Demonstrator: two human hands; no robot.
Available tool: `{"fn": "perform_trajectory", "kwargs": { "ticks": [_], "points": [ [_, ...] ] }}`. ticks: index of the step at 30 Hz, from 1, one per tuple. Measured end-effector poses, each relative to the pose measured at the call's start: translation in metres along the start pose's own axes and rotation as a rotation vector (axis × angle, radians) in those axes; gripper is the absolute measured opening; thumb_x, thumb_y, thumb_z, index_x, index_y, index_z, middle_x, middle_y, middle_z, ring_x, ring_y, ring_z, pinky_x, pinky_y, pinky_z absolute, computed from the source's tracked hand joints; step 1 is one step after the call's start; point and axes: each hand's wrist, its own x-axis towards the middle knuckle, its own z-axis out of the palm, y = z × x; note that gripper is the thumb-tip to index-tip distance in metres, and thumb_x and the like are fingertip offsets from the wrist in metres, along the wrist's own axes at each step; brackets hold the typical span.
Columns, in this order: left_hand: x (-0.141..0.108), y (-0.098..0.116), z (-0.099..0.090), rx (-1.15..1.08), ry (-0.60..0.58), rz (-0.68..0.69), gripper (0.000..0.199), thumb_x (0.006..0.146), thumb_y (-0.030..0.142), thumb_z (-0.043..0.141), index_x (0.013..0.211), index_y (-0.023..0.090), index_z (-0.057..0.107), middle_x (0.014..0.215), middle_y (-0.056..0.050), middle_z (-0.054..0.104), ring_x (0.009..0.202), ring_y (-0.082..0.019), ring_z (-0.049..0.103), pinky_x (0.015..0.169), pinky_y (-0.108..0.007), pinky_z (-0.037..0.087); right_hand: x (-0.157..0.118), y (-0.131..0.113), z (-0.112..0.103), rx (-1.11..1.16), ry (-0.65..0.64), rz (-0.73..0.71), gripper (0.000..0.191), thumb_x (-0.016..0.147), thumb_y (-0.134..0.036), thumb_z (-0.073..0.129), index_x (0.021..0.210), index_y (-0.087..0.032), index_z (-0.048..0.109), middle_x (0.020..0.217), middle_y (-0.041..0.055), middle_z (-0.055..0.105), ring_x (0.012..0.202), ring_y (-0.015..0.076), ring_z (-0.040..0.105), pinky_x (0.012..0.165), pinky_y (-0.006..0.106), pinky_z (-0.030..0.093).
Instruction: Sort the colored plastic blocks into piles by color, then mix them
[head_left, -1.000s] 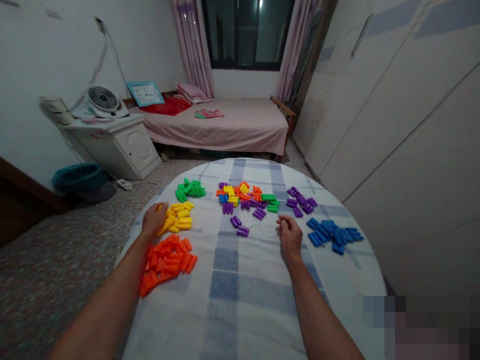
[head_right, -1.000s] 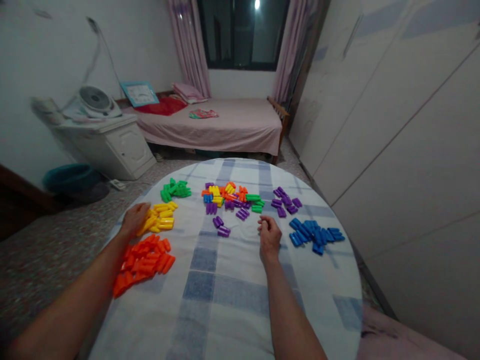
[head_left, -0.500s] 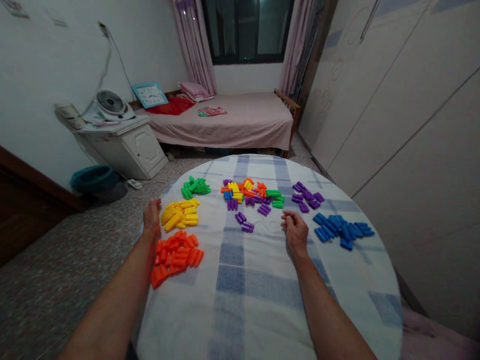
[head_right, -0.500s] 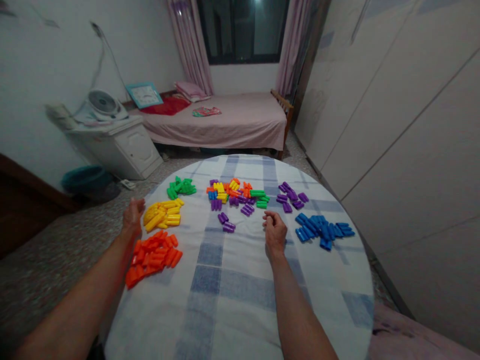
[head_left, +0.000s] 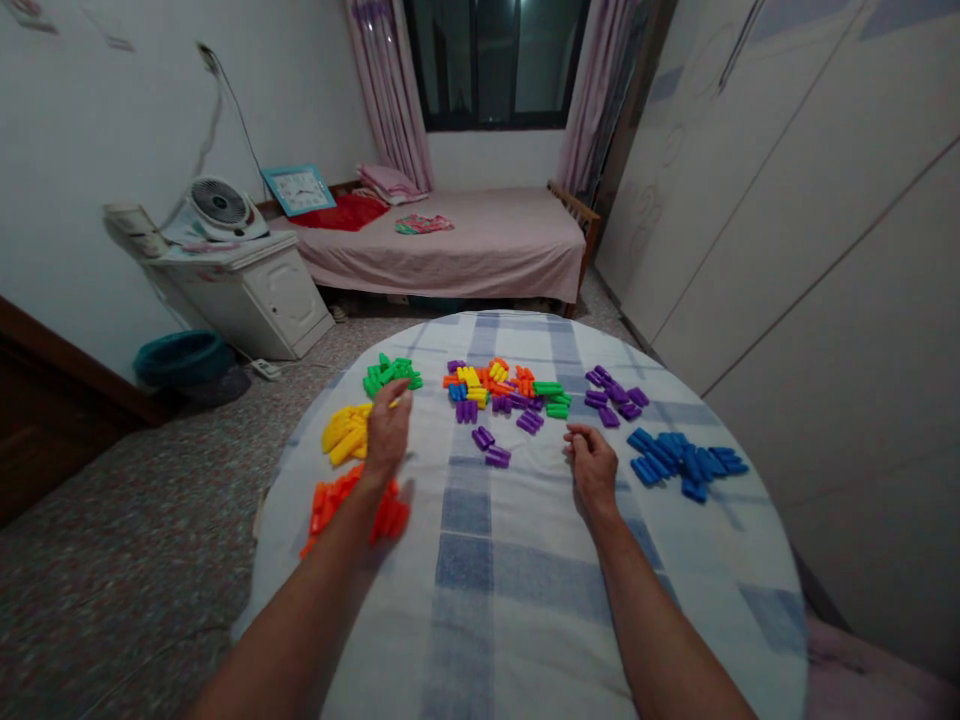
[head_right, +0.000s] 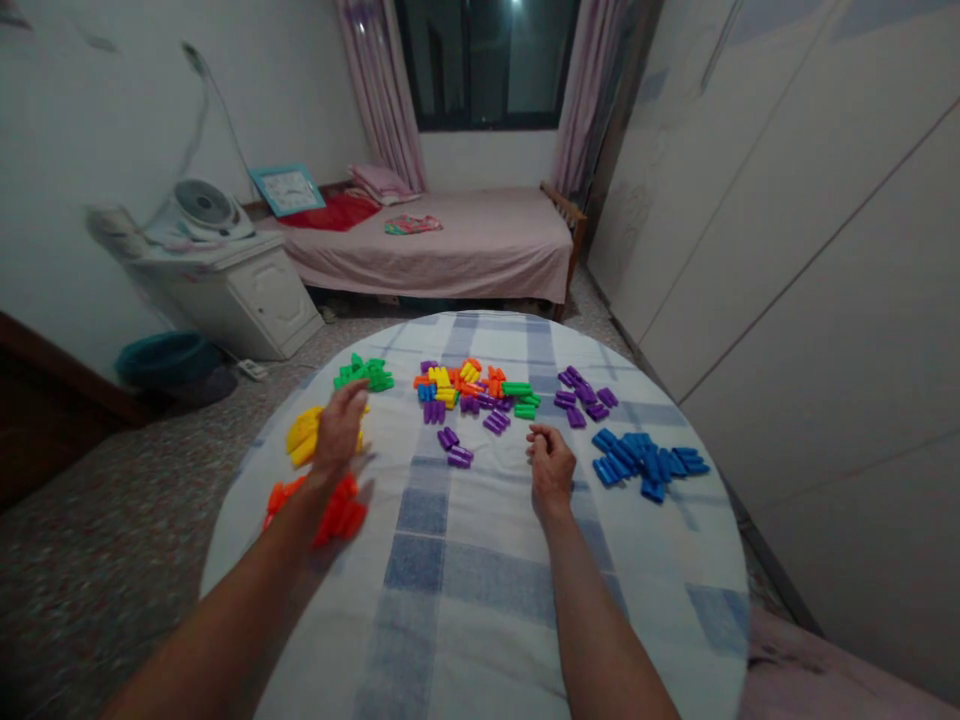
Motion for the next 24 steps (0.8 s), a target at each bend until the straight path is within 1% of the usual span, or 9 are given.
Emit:
{"fn": "perform_trajectory", "kwargs": {
  "ticks": [2, 3, 4, 6, 10, 14, 18, 21, 24],
  "points": [
    [-0.015, 0.011, 0.037, 0.039, -0.113, 0.094, 0.031, 0.086, 0.034, 0.051, 0.110, 0.019, 0.064, 0.125, -0.010, 0.058, 0.120, -0.022, 0.052, 0.102, -0.039, 0.043, 0.000, 0.000, 0.000, 0.010, 0.000, 0.007, 0.030, 0.073, -0.034, 0.051, 0.093, -0.017, 0.066, 0.079, 0.0024, 0.064, 0.058, 0.0099, 0.054, 0.049, 0.020, 0.042],
    [-0.019, 0.012, 0.052, 0.078, -0.139, 0.116, 0.028, 0.084, 0.031, 0.054, 0.106, 0.019, 0.066, 0.123, -0.011, 0.058, 0.119, -0.023, 0.053, 0.103, -0.040, 0.043, 0.000, 0.000, 0.000, 0.014, 0.001, 0.013, 0.030, 0.073, -0.035, 0.051, 0.093, -0.017, 0.066, 0.079, 0.0023, 0.064, 0.057, 0.0098, 0.054, 0.049, 0.020, 0.042],
    [-0.021, 0.011, 0.063, 0.118, -0.142, 0.119, 0.025, 0.082, 0.027, 0.055, 0.102, 0.018, 0.067, 0.120, -0.011, 0.059, 0.117, -0.023, 0.054, 0.104, -0.040, 0.042, 0.000, 0.000, -0.001, 0.017, 0.001, 0.017, 0.030, 0.073, -0.035, 0.052, 0.093, -0.017, 0.066, 0.079, 0.0023, 0.064, 0.057, 0.0099, 0.054, 0.048, 0.020, 0.042],
    [-0.015, 0.002, 0.077, 0.200, -0.120, 0.101, 0.024, 0.080, 0.020, 0.053, 0.099, 0.016, 0.068, 0.115, -0.012, 0.061, 0.113, -0.023, 0.056, 0.105, -0.040, 0.042, 0.000, 0.001, -0.001, 0.011, -0.003, 0.020, 0.030, 0.074, -0.035, 0.052, 0.093, -0.017, 0.066, 0.079, 0.0024, 0.064, 0.058, 0.0101, 0.054, 0.049, 0.021, 0.043],
    [0.017, -0.020, 0.082, 0.343, -0.092, 0.066, 0.031, 0.078, 0.011, 0.049, 0.102, 0.015, 0.067, 0.116, -0.012, 0.062, 0.115, -0.023, 0.055, 0.105, -0.039, 0.042, 0.002, 0.004, -0.001, -0.020, -0.014, 0.006, 0.030, 0.074, -0.035, 0.052, 0.094, -0.018, 0.067, 0.080, 0.0029, 0.065, 0.060, 0.0112, 0.056, 0.051, 0.022, 0.044],
    [0.038, -0.029, 0.088, 0.435, -0.194, 0.079, 0.036, 0.078, 0.008, 0.047, 0.107, 0.016, 0.067, 0.116, -0.011, 0.063, 0.113, -0.022, 0.057, 0.103, -0.036, 0.043, 0.003, 0.007, -0.001, -0.024, -0.018, 0.002, 0.030, 0.075, -0.035, 0.051, 0.094, -0.018, 0.067, 0.080, 0.0034, 0.066, 0.060, 0.0114, 0.056, 0.051, 0.022, 0.044],
    [0.030, -0.026, 0.098, 0.522, -0.212, 0.035, 0.030, 0.085, 0.018, 0.048, 0.109, 0.017, 0.065, 0.106, -0.011, 0.065, 0.103, -0.021, 0.060, 0.094, -0.033, 0.046, 0.003, 0.008, 0.000, -0.022, -0.020, -0.004, 0.029, 0.077, -0.034, 0.050, 0.095, -0.018, 0.067, 0.081, 0.0030, 0.065, 0.061, 0.0114, 0.057, 0.051, 0.022, 0.044],
    [0.021, -0.019, 0.102, 0.556, -0.230, -0.015, 0.029, 0.086, 0.028, 0.052, 0.111, 0.017, 0.062, 0.104, -0.010, 0.064, 0.099, -0.021, 0.061, 0.087, -0.031, 0.047, 0.003, 0.008, 0.001, -0.026, -0.021, -0.012, 0.028, 0.077, -0.033, 0.050, 0.094, -0.018, 0.067, 0.080, 0.0024, 0.065, 0.060, 0.0111, 0.056, 0.052, 0.022, 0.044],
    [0.019, -0.008, 0.102, 0.568, -0.296, -0.100, 0.028, 0.085, 0.027, 0.054, 0.111, 0.018, 0.058, 0.107, -0.009, 0.066, 0.098, -0.021, 0.062, 0.081, -0.029, 0.047, 0.003, 0.008, 0.002, -0.019, -0.021, -0.017, 0.027, 0.077, -0.031, 0.050, 0.093, -0.018, 0.066, 0.079, 0.0018, 0.065, 0.060, 0.0109, 0.056, 0.052, 0.022, 0.043]
  ]
}}
